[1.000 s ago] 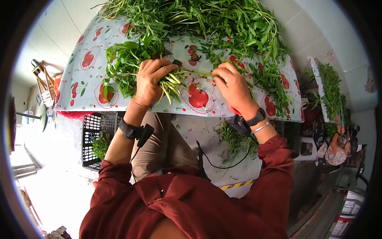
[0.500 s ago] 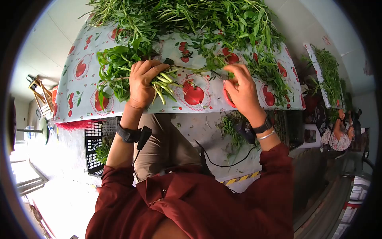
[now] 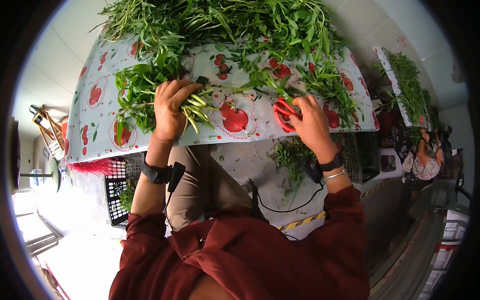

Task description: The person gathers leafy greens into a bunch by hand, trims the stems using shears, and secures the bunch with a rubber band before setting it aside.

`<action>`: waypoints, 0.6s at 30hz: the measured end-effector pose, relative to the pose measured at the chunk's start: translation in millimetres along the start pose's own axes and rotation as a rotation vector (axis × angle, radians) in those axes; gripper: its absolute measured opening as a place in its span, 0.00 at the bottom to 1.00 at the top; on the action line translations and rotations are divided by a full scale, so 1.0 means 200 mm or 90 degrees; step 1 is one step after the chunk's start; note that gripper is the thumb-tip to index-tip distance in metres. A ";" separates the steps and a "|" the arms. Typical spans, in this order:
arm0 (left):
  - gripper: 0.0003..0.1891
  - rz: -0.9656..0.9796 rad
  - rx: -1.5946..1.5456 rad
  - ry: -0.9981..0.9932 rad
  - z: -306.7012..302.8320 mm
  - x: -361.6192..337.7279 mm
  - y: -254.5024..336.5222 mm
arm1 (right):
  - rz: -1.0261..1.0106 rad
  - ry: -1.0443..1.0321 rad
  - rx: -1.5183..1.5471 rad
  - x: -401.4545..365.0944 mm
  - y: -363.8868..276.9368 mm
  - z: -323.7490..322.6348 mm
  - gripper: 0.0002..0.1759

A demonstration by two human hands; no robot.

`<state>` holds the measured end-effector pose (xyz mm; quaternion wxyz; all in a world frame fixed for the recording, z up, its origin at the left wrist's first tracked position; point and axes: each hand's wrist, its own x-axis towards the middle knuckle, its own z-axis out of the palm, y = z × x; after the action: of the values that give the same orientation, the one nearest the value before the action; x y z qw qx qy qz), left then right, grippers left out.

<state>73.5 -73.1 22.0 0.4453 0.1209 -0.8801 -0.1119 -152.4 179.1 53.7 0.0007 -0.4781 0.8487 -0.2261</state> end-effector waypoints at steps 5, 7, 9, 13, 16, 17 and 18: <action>0.18 -0.010 -0.002 -0.007 0.00 0.00 0.00 | -0.031 -0.050 -0.007 0.02 0.06 0.01 0.14; 0.18 -0.007 -0.004 -0.005 0.01 0.00 0.00 | -0.014 -0.067 0.004 0.04 0.05 0.00 0.13; 0.18 -0.004 -0.001 0.001 0.01 0.00 0.00 | -0.028 -0.093 -0.057 0.06 0.05 0.00 0.12; 0.18 -0.013 -0.004 0.002 0.01 -0.01 -0.01 | -0.012 -0.163 -0.040 0.09 -0.01 -0.12 0.11; 0.18 -0.020 -0.010 0.003 0.00 0.00 -0.01 | 0.038 -0.179 0.058 0.06 -0.03 -0.17 0.12; 0.18 -0.022 -0.011 0.003 0.01 0.00 -0.01 | 0.048 -0.191 0.048 0.05 -0.01 -0.18 0.13; 0.19 -0.018 -0.014 0.010 0.01 0.00 -0.01 | 0.049 -0.193 0.047 0.03 -0.02 -0.19 0.13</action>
<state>72.3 -74.8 19.7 0.4515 0.1292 -0.8737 -0.1265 -161.6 186.5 90.7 0.1550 -0.4738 0.8476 -0.1820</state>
